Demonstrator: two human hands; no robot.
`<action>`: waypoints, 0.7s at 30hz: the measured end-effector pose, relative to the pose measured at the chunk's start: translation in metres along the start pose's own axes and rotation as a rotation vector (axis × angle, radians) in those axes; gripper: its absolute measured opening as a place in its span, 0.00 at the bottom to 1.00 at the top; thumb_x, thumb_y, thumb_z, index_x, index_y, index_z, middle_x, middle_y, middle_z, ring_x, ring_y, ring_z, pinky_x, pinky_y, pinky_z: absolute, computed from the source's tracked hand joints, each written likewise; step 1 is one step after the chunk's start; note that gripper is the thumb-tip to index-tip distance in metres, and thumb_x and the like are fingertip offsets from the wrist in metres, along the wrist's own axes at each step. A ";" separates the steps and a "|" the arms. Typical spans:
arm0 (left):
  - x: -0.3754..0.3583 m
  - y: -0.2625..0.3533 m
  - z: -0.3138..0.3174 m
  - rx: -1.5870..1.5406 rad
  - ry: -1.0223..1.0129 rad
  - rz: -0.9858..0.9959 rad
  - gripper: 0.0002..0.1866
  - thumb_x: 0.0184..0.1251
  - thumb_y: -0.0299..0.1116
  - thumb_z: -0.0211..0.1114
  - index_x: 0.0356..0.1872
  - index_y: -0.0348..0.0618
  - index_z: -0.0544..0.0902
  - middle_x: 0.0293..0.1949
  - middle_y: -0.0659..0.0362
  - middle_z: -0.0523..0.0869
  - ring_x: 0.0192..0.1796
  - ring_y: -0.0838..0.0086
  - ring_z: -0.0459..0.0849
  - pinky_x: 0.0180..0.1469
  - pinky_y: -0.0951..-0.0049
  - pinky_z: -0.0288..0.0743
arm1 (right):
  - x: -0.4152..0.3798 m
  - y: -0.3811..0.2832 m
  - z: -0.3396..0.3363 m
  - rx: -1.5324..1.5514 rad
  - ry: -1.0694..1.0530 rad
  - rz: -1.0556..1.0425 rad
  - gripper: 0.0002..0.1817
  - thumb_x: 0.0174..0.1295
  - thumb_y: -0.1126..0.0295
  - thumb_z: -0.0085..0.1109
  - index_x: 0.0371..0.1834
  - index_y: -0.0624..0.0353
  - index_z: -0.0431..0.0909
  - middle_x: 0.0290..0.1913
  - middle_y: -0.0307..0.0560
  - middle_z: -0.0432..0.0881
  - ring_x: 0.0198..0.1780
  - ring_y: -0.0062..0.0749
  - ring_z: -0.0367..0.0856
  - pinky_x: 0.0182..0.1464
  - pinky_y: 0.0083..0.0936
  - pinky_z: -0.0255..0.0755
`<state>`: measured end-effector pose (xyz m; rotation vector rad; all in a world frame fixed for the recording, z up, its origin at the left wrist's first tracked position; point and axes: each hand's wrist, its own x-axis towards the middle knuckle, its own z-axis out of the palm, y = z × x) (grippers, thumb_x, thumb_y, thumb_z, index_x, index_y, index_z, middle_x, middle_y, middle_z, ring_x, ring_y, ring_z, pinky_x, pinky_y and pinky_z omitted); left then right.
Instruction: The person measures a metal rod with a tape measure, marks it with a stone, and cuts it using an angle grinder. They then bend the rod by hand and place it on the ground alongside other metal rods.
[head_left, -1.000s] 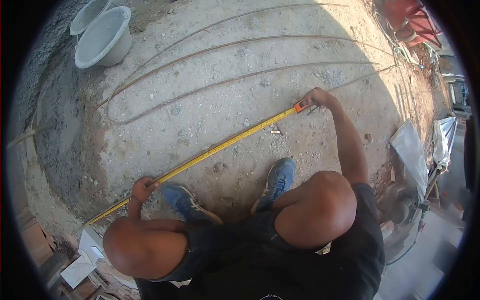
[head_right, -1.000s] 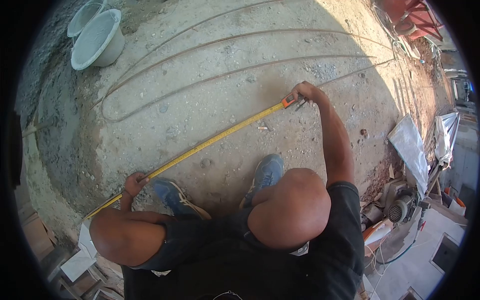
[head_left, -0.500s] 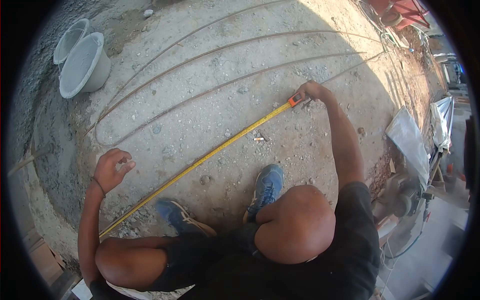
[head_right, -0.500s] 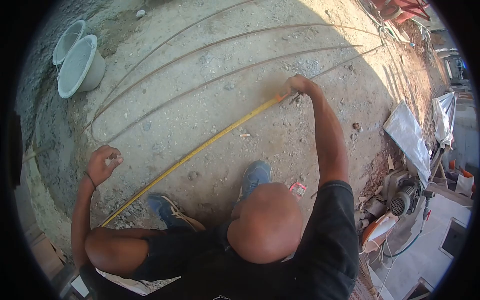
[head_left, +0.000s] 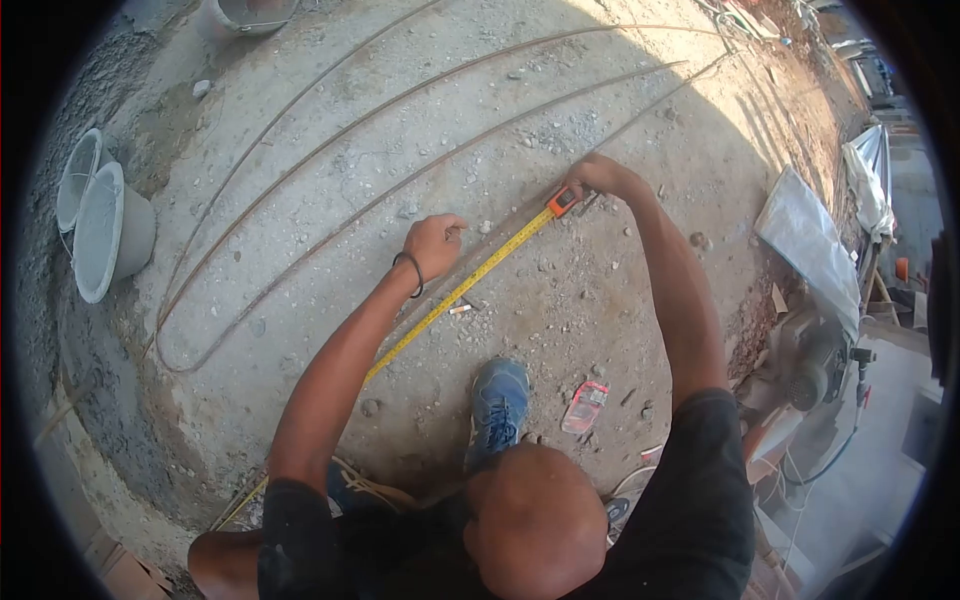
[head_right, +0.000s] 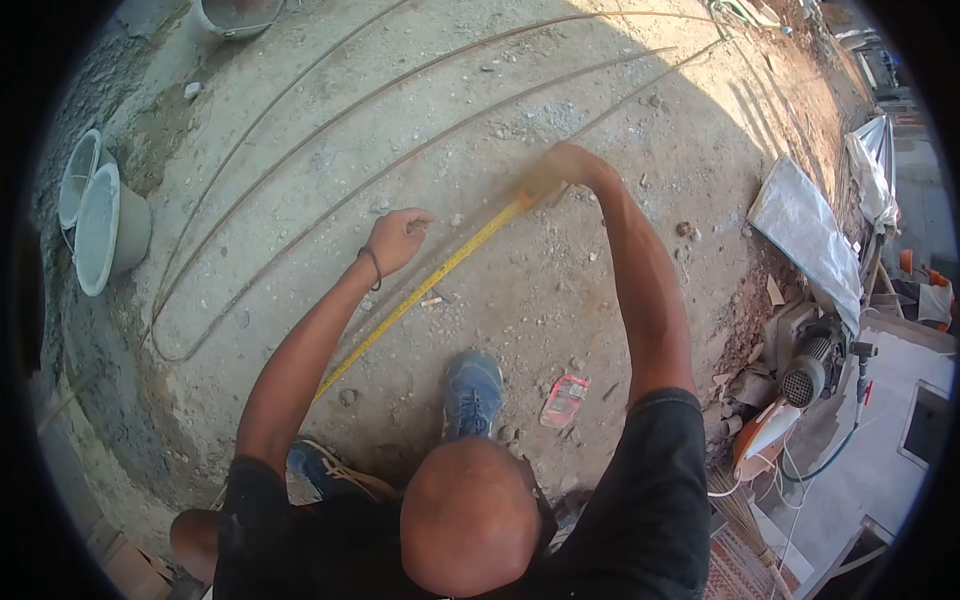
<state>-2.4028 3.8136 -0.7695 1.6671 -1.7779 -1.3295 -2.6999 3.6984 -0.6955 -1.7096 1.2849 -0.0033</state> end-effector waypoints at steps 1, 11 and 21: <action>0.010 0.002 0.012 0.037 0.030 -0.009 0.15 0.61 0.29 0.58 0.48 0.40 0.85 0.41 0.49 0.89 0.45 0.65 0.87 0.49 0.71 0.77 | 0.004 0.000 -0.006 -0.119 -0.084 0.047 0.10 0.46 0.63 0.59 0.26 0.55 0.86 0.25 0.42 0.84 0.22 0.26 0.78 0.25 0.24 0.69; 0.048 0.018 0.041 -0.177 -0.073 -0.205 0.13 0.55 0.30 0.62 0.40 0.41 0.88 0.36 0.50 0.89 0.40 0.64 0.88 0.46 0.70 0.79 | 0.040 0.053 -0.009 -0.044 -0.104 0.041 0.10 0.33 0.68 0.56 0.19 0.59 0.83 0.25 0.41 0.82 0.22 0.25 0.73 0.19 0.26 0.62; 0.064 0.007 0.053 -0.254 -0.099 -0.287 0.08 0.53 0.24 0.68 0.35 0.34 0.88 0.30 0.56 0.87 0.30 0.76 0.84 0.34 0.77 0.77 | 0.046 0.065 -0.009 -0.017 -0.060 0.070 0.13 0.29 0.69 0.58 0.21 0.61 0.84 0.27 0.41 0.83 0.25 0.26 0.74 0.21 0.26 0.64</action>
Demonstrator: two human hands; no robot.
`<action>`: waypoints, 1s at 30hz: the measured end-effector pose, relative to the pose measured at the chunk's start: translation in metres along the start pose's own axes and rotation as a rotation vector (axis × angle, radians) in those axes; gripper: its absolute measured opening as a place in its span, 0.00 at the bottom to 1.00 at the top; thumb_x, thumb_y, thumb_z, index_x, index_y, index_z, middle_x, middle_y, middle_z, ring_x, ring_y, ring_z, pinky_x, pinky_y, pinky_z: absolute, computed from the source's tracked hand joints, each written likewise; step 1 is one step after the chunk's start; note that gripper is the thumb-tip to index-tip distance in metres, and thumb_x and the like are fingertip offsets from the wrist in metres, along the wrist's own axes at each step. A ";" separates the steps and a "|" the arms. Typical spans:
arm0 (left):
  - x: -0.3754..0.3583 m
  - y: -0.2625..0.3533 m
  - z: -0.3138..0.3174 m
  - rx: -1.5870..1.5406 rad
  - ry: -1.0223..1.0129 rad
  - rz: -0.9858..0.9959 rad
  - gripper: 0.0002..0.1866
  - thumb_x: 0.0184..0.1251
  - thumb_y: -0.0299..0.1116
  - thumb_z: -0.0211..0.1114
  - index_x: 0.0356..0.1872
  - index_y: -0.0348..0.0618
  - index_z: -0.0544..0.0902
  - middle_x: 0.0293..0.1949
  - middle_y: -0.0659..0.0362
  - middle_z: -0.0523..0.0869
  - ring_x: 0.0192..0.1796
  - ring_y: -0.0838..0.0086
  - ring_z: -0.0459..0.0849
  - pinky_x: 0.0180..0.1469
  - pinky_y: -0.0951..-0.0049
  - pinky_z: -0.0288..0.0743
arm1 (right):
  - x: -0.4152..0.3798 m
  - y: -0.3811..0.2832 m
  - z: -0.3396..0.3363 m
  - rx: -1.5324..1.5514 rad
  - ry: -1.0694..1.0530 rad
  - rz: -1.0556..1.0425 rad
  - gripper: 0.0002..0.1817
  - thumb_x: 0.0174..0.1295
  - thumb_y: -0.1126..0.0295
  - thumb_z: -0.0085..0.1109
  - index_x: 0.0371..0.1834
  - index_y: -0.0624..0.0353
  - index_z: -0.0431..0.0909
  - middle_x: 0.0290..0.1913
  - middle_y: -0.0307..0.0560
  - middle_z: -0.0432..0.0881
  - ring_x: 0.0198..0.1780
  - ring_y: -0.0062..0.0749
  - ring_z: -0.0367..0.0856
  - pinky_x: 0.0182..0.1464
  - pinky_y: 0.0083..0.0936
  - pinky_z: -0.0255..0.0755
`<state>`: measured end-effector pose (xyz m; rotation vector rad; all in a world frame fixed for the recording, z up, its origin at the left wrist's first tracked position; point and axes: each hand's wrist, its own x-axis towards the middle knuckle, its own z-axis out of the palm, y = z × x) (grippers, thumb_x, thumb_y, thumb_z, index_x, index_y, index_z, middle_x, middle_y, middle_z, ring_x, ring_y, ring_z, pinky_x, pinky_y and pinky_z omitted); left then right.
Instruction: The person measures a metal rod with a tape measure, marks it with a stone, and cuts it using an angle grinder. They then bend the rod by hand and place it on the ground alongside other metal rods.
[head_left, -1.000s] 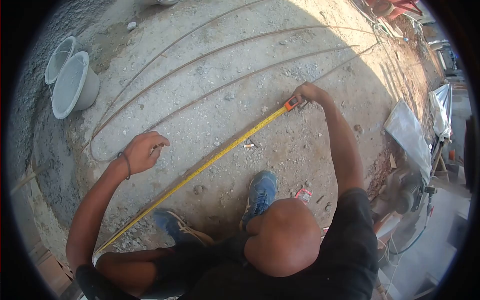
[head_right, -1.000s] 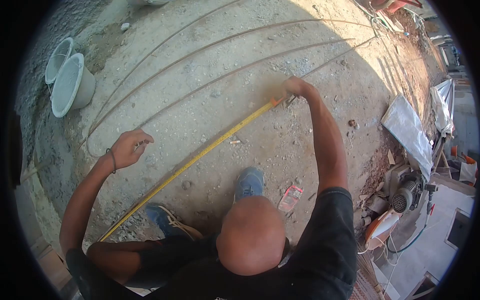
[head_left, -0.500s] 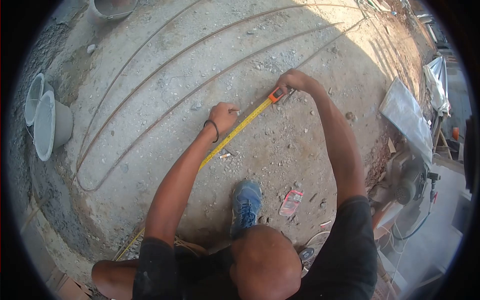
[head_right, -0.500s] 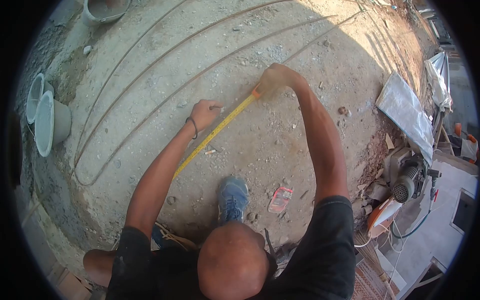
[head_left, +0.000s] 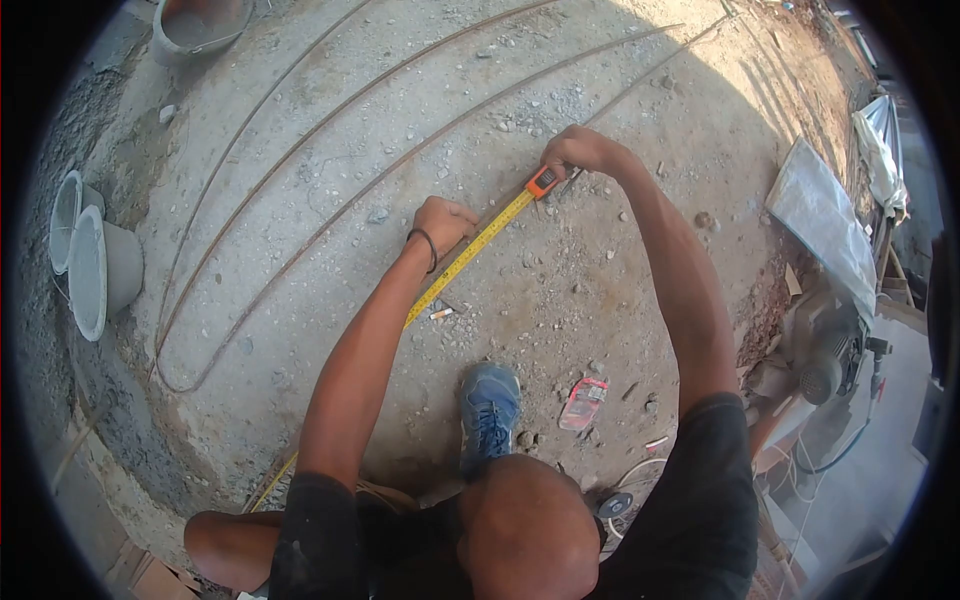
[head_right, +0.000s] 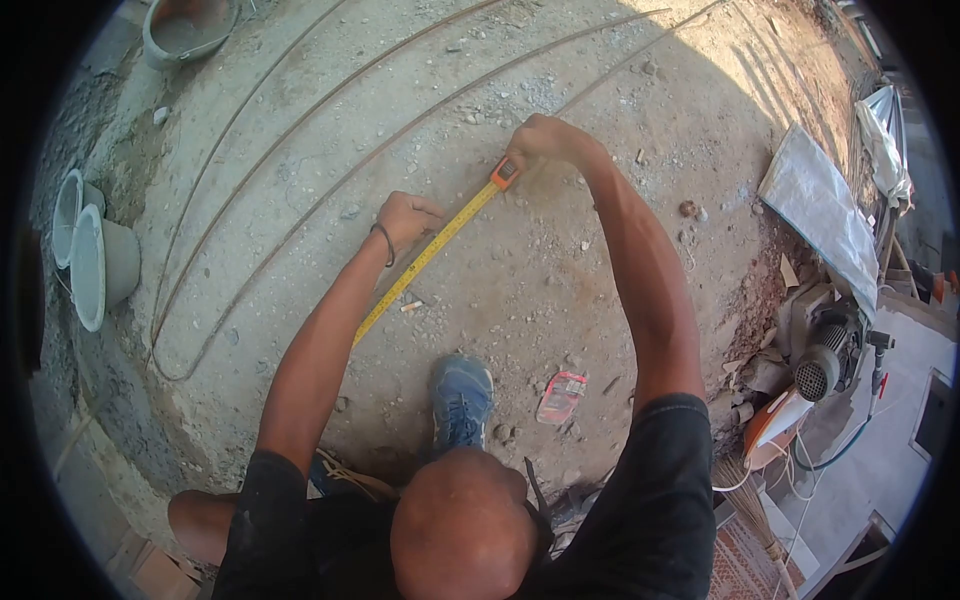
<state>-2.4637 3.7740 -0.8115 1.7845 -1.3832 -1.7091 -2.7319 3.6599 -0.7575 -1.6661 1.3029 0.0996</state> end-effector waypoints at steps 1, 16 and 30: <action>-0.001 0.002 0.000 -0.008 -0.007 -0.029 0.08 0.53 0.23 0.69 0.35 0.34 0.88 0.30 0.57 0.87 0.29 0.77 0.84 0.33 0.78 0.77 | -0.002 0.000 -0.001 -0.048 -0.006 -0.049 0.13 0.29 0.69 0.58 0.21 0.61 0.84 0.27 0.41 0.83 0.25 0.26 0.74 0.21 0.26 0.64; 0.007 0.005 0.005 0.044 -0.001 -0.019 0.08 0.55 0.30 0.69 0.34 0.38 0.89 0.28 0.61 0.86 0.28 0.80 0.80 0.30 0.78 0.73 | -0.003 0.002 -0.009 0.040 0.034 0.101 0.16 0.28 0.67 0.58 0.24 0.61 0.85 0.28 0.42 0.83 0.27 0.27 0.75 0.21 0.26 0.63; 0.044 0.037 0.027 -0.017 0.014 -0.005 0.08 0.53 0.30 0.69 0.31 0.35 0.88 0.24 0.60 0.84 0.25 0.78 0.78 0.28 0.77 0.69 | -0.018 -0.003 -0.011 0.125 0.012 -0.013 0.24 0.29 0.67 0.59 0.36 0.65 0.86 0.34 0.48 0.86 0.35 0.35 0.80 0.38 0.26 0.74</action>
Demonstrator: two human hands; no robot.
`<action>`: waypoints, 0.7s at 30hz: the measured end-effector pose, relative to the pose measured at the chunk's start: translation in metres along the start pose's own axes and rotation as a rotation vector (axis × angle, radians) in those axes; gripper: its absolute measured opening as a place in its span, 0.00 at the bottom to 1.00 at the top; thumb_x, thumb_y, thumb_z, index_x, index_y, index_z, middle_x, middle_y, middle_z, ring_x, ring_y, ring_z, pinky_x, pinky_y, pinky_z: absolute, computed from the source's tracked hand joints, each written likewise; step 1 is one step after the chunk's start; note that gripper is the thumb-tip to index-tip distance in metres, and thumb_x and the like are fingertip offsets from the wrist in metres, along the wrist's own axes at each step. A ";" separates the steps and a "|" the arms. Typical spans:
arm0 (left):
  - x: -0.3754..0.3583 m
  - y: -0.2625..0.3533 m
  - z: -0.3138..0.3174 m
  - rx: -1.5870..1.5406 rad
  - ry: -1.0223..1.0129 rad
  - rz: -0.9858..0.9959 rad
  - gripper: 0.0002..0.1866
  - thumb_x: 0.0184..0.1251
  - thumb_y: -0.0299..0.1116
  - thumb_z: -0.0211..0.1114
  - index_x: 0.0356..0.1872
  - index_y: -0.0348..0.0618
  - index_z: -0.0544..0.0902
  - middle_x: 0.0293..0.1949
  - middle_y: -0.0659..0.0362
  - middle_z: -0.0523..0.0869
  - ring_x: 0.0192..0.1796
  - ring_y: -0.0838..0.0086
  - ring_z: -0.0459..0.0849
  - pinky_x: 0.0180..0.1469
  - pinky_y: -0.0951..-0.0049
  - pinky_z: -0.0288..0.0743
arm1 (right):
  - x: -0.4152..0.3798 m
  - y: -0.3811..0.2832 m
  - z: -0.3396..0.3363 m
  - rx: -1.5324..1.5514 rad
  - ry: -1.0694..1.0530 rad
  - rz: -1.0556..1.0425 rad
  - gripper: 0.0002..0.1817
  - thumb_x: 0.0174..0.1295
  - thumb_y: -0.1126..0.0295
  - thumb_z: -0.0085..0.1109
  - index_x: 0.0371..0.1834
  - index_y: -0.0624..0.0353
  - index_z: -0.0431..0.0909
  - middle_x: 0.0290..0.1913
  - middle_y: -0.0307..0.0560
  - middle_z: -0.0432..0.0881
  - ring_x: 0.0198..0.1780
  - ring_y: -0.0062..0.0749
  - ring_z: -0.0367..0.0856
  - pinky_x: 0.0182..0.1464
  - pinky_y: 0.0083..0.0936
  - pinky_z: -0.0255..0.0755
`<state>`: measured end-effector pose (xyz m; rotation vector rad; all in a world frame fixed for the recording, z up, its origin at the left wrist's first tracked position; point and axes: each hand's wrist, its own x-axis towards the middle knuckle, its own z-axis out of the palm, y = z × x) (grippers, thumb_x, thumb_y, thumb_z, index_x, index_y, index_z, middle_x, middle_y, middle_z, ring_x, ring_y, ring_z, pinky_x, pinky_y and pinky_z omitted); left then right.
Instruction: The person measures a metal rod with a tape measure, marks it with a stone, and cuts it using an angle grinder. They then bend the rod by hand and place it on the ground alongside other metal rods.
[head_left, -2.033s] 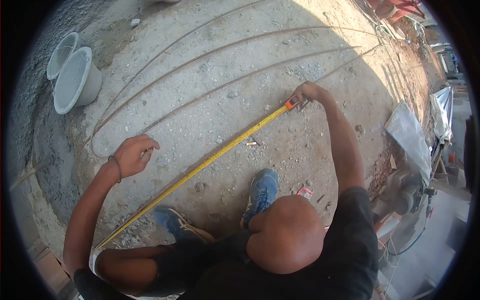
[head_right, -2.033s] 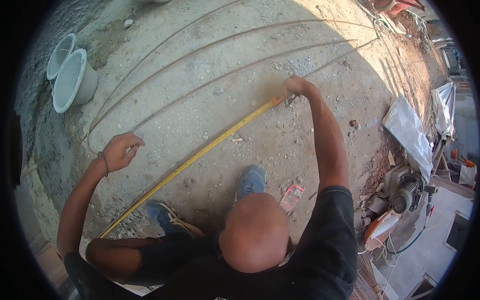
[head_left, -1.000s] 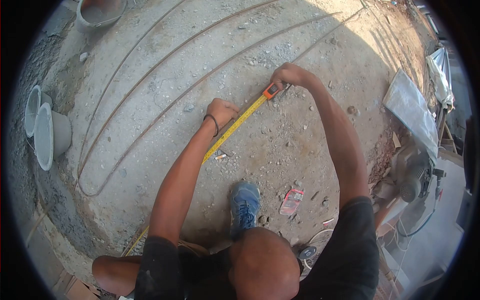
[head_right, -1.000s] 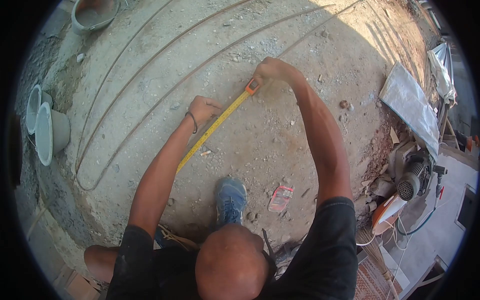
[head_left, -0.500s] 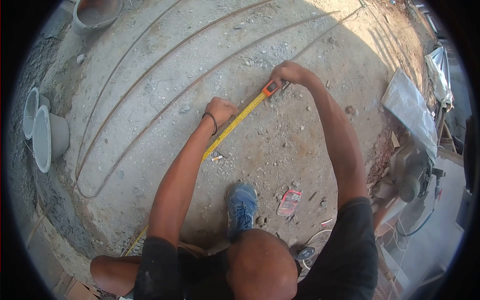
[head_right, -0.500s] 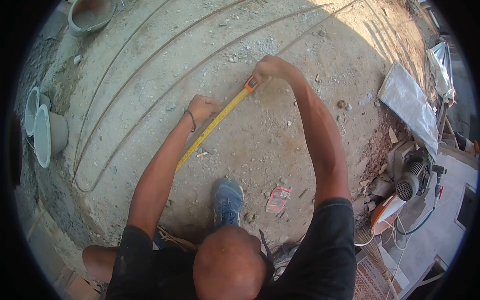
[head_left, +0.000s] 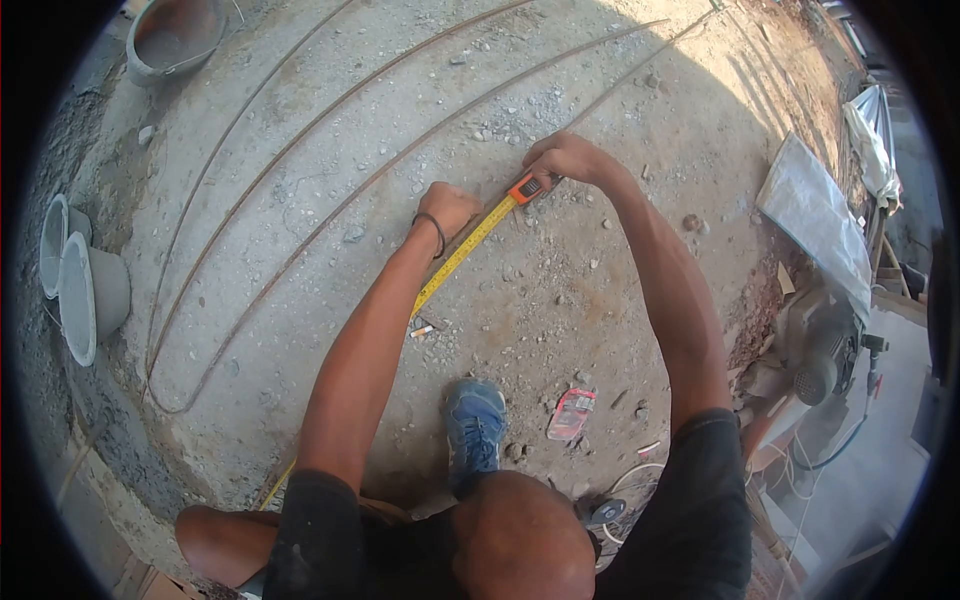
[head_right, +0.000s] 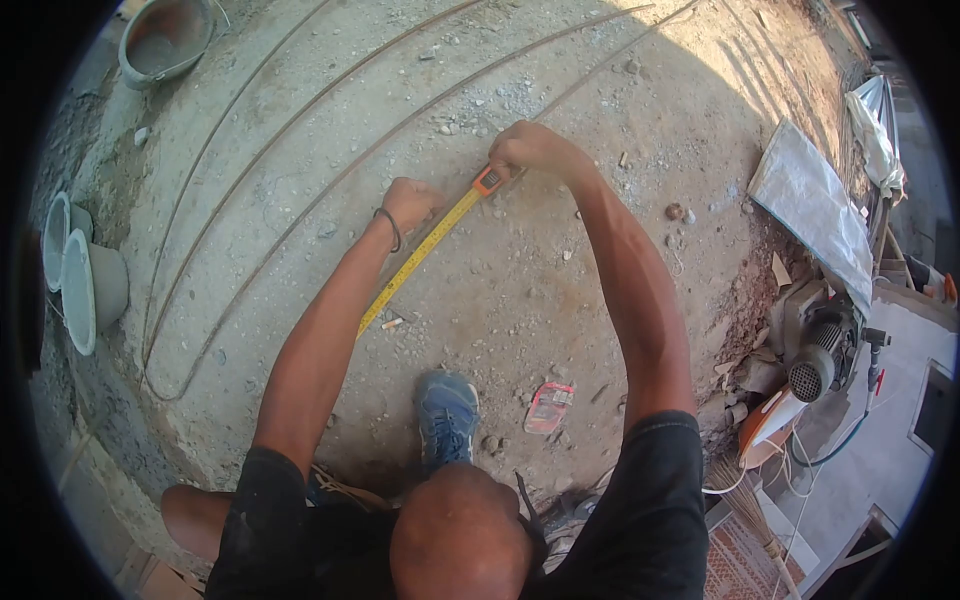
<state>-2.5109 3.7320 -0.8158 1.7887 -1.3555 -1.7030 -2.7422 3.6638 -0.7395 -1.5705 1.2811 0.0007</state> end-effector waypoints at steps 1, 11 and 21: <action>0.003 -0.001 0.001 -0.032 -0.017 0.005 0.08 0.54 0.30 0.68 0.30 0.36 0.88 0.23 0.60 0.83 0.24 0.78 0.77 0.26 0.76 0.68 | -0.001 -0.002 0.001 0.021 0.007 0.021 0.25 0.29 0.68 0.59 0.36 0.65 0.86 0.34 0.49 0.86 0.36 0.35 0.81 0.39 0.26 0.74; -0.005 0.035 0.004 -0.128 -0.087 -0.255 0.12 0.52 0.38 0.70 0.20 0.42 0.80 0.18 0.63 0.75 0.18 0.81 0.67 0.19 0.74 0.57 | -0.001 -0.002 -0.001 0.041 0.009 0.091 0.28 0.26 0.68 0.59 0.39 0.66 0.85 0.35 0.51 0.86 0.38 0.36 0.83 0.41 0.26 0.76; 0.008 0.027 0.010 -0.171 -0.046 -0.310 0.12 0.53 0.39 0.69 0.25 0.40 0.82 0.23 0.63 0.78 0.20 0.80 0.67 0.22 0.75 0.58 | -0.008 -0.006 0.003 0.071 0.100 0.034 0.14 0.27 0.68 0.59 0.21 0.63 0.83 0.23 0.48 0.81 0.28 0.34 0.77 0.30 0.27 0.69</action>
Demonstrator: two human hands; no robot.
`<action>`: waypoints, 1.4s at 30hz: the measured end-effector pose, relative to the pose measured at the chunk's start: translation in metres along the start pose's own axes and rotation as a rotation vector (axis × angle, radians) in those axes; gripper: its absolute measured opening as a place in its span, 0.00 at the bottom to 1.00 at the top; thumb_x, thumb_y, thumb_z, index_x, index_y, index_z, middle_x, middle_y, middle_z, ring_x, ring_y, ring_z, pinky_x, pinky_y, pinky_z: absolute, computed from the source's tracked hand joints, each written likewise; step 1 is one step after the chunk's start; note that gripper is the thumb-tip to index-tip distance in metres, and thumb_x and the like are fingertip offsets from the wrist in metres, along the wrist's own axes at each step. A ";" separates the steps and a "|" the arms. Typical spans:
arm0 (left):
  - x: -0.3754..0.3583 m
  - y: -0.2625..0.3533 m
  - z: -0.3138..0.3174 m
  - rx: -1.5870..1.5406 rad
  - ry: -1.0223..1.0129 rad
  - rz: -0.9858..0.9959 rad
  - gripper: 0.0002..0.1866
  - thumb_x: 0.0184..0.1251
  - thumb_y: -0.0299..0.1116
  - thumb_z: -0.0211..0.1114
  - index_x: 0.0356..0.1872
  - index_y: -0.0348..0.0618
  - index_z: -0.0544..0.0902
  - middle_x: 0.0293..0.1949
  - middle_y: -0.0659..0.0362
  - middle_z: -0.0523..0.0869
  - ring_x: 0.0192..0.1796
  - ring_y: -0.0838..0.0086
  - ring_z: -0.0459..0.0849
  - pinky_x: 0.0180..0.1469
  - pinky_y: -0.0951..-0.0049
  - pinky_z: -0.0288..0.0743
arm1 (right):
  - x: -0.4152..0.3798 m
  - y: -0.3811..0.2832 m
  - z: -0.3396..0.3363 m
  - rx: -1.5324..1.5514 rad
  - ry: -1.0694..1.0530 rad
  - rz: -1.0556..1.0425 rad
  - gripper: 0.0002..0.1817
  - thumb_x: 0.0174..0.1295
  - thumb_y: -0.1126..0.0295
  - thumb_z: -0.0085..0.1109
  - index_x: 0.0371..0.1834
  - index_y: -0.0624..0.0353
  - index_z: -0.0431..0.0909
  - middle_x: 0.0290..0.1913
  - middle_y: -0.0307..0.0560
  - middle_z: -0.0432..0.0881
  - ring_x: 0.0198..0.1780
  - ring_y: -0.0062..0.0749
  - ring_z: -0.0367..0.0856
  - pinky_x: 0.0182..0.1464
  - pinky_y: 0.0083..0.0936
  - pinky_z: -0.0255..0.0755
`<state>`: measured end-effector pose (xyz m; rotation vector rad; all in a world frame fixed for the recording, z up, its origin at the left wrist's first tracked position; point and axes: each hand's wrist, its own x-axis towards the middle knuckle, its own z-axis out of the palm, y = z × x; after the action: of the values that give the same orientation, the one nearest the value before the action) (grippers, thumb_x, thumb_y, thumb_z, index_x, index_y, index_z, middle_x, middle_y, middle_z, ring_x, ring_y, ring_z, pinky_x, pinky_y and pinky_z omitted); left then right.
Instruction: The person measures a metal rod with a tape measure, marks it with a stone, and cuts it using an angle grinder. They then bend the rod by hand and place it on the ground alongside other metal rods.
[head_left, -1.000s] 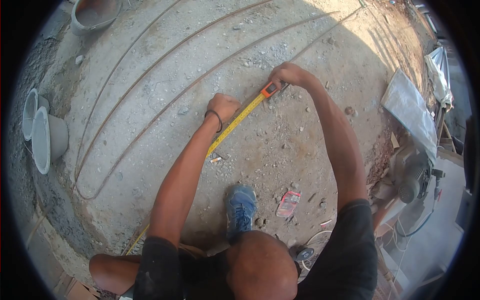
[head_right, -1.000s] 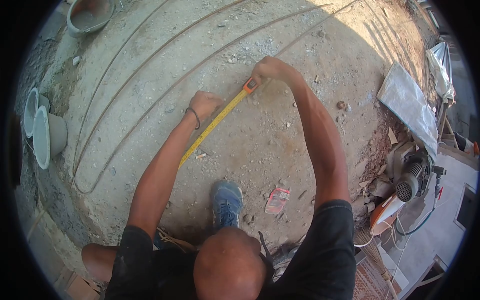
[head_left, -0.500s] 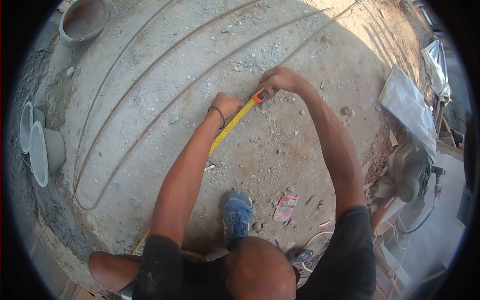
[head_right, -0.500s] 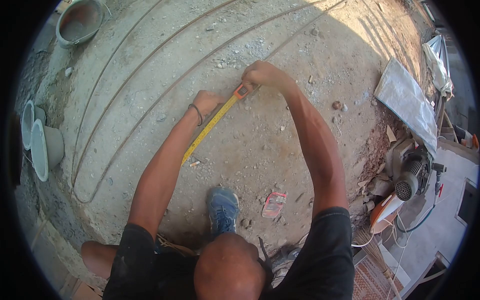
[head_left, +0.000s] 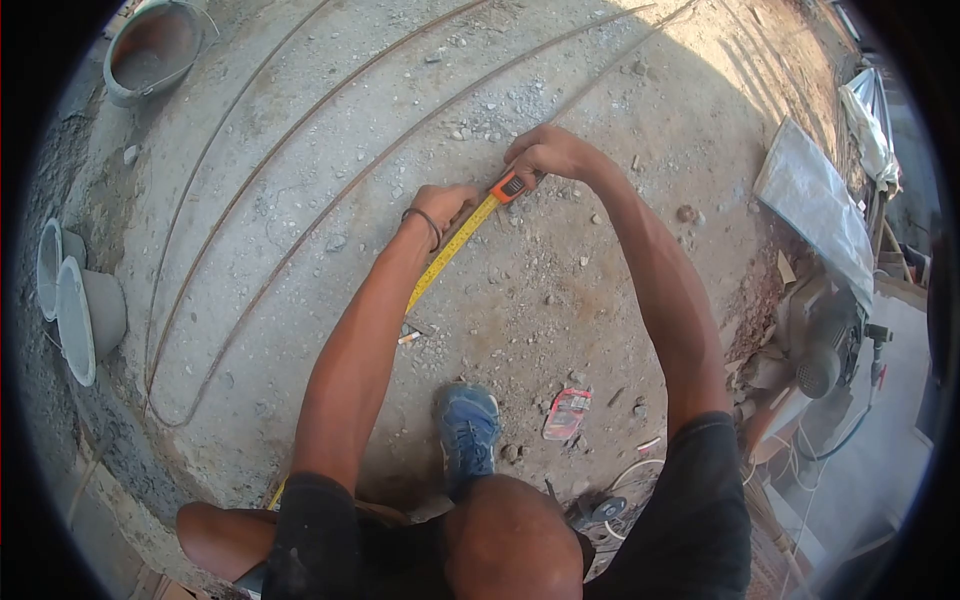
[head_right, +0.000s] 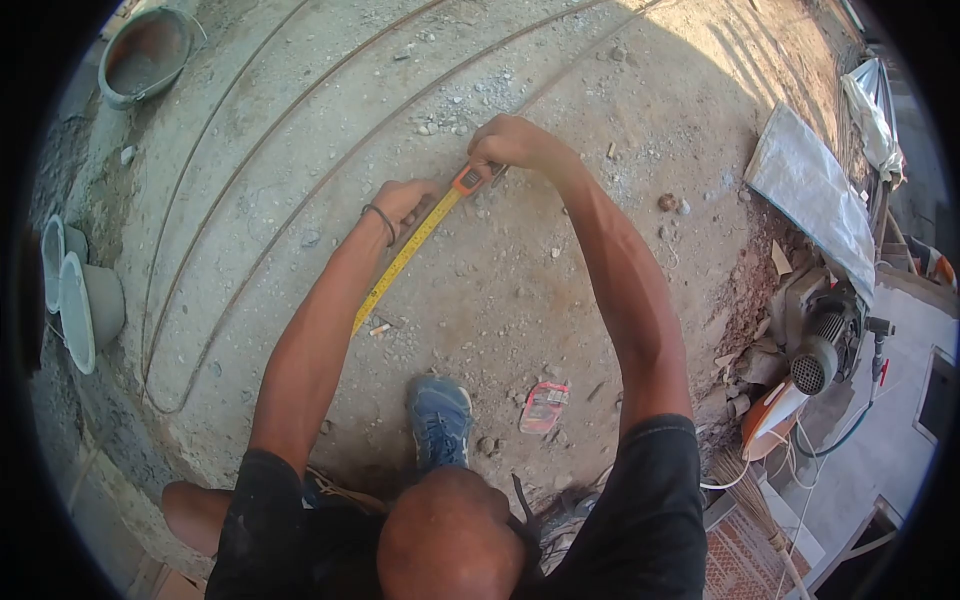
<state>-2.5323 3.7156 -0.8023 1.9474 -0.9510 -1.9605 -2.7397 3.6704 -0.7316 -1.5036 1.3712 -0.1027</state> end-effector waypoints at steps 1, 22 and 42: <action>0.002 -0.001 0.000 0.000 -0.015 -0.002 0.12 0.53 0.39 0.69 0.27 0.39 0.83 0.25 0.61 0.79 0.23 0.79 0.71 0.24 0.75 0.62 | -0.001 0.000 0.000 0.000 -0.005 -0.011 0.15 0.27 0.68 0.59 0.21 0.63 0.83 0.23 0.48 0.81 0.28 0.34 0.77 0.30 0.27 0.69; -0.021 0.002 -0.001 -0.225 -0.080 0.025 0.17 0.53 0.39 0.70 0.36 0.34 0.84 0.37 0.55 0.83 0.36 0.71 0.79 0.41 0.71 0.73 | -0.003 0.004 -0.003 0.013 0.008 -0.087 0.09 0.31 0.67 0.58 0.15 0.62 0.79 0.20 0.45 0.78 0.27 0.31 0.75 0.29 0.27 0.67; -0.006 -0.004 -0.006 -0.259 -0.146 -0.049 0.13 0.55 0.35 0.70 0.35 0.37 0.82 0.34 0.56 0.82 0.32 0.73 0.81 0.32 0.73 0.79 | -0.006 -0.001 -0.004 0.006 0.018 -0.043 0.12 0.25 0.69 0.57 0.17 0.64 0.80 0.23 0.45 0.80 0.28 0.33 0.76 0.30 0.27 0.68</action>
<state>-2.5247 3.7204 -0.7987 1.7209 -0.6471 -2.1548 -2.7438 3.6720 -0.7256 -1.5303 1.3522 -0.1478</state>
